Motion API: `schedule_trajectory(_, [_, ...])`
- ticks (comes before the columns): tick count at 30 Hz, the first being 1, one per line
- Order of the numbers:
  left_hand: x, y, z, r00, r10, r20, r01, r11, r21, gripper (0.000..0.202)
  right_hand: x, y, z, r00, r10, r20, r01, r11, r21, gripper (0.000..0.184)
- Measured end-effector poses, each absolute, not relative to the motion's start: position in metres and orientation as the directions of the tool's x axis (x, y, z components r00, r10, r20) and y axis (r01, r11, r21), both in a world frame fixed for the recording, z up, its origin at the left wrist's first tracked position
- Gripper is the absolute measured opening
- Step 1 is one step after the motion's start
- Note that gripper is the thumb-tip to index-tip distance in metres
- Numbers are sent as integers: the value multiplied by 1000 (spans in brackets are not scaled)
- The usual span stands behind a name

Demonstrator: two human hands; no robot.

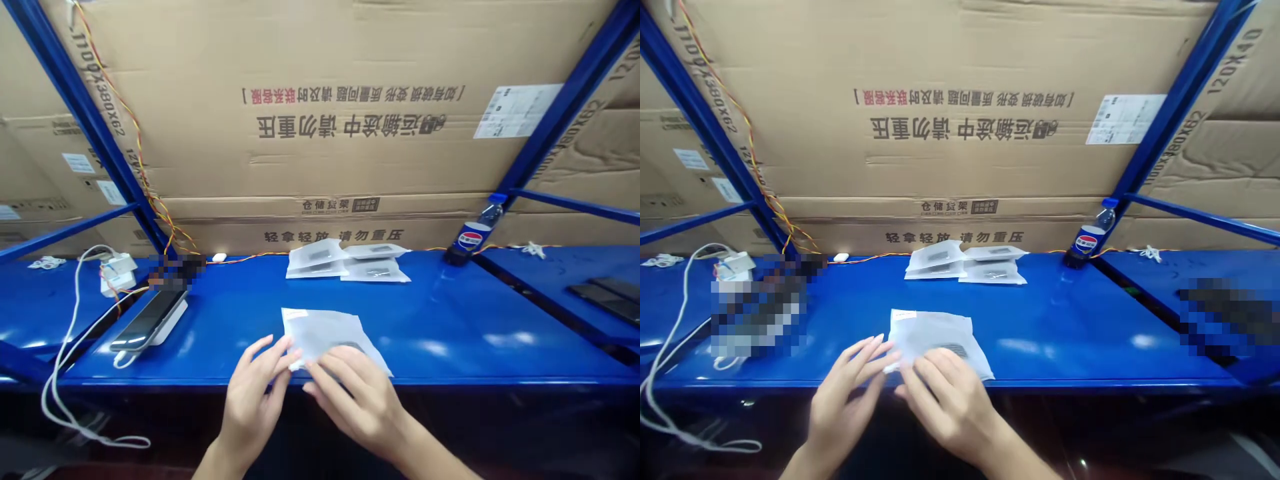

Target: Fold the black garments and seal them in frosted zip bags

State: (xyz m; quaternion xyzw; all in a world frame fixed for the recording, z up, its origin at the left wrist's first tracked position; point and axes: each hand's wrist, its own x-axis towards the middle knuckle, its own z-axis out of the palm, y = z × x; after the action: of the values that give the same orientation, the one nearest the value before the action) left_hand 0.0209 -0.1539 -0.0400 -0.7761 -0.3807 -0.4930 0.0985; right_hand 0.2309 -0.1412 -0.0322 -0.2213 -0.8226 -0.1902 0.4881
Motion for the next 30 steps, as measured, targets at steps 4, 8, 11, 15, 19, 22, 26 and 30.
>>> schedule_trajectory(4, [17, -158, -39, 127, 574, 809, 704, -627, 334, 41, 264, -123, -53, -423, 258, 869, 600, 798, 55, 22])
schedule_trajectory(8, [17, -157, -42, 200, 544, 815, 701, -661, 269, 29, 295, -113, -59, -412, 493, 766, 703, 707, -78, 25])
schedule_trajectory(11, [21, -156, -42, 195, 543, 817, 697, -662, 274, 28, 296, -121, -47, -386, 601, 700, 747, 649, -145, 25])
schedule_trajectory(15, [29, -156, -39, 259, 511, 819, 684, -696, 218, 22, 262, -140, -25, -435, 500, 749, 644, 754, -129, 28])
schedule_trajectory(19, [32, -160, -29, 285, 470, 835, 693, -703, 160, 19, 226, -143, -14, -488, 308, 817, 537, 844, 2, 15])
schedule_trajectory(22, [30, -164, -20, 282, 449, 848, 723, -680, 120, 16, 219, -138, -15, -532, 225, 816, 470, 881, 64, 20])
schedule_trajectory(26, [22, -173, -7, 340, 440, 831, 722, -688, 69, 20, 229, -135, -26, -545, 85, 834, 397, 903, 167, 14])
schedule_trajectory(30, [0, -175, 1, 340, 513, 788, 739, -664, 114, 19, 265, -129, -41, -562, 64, 825, 444, 865, 235, 21])
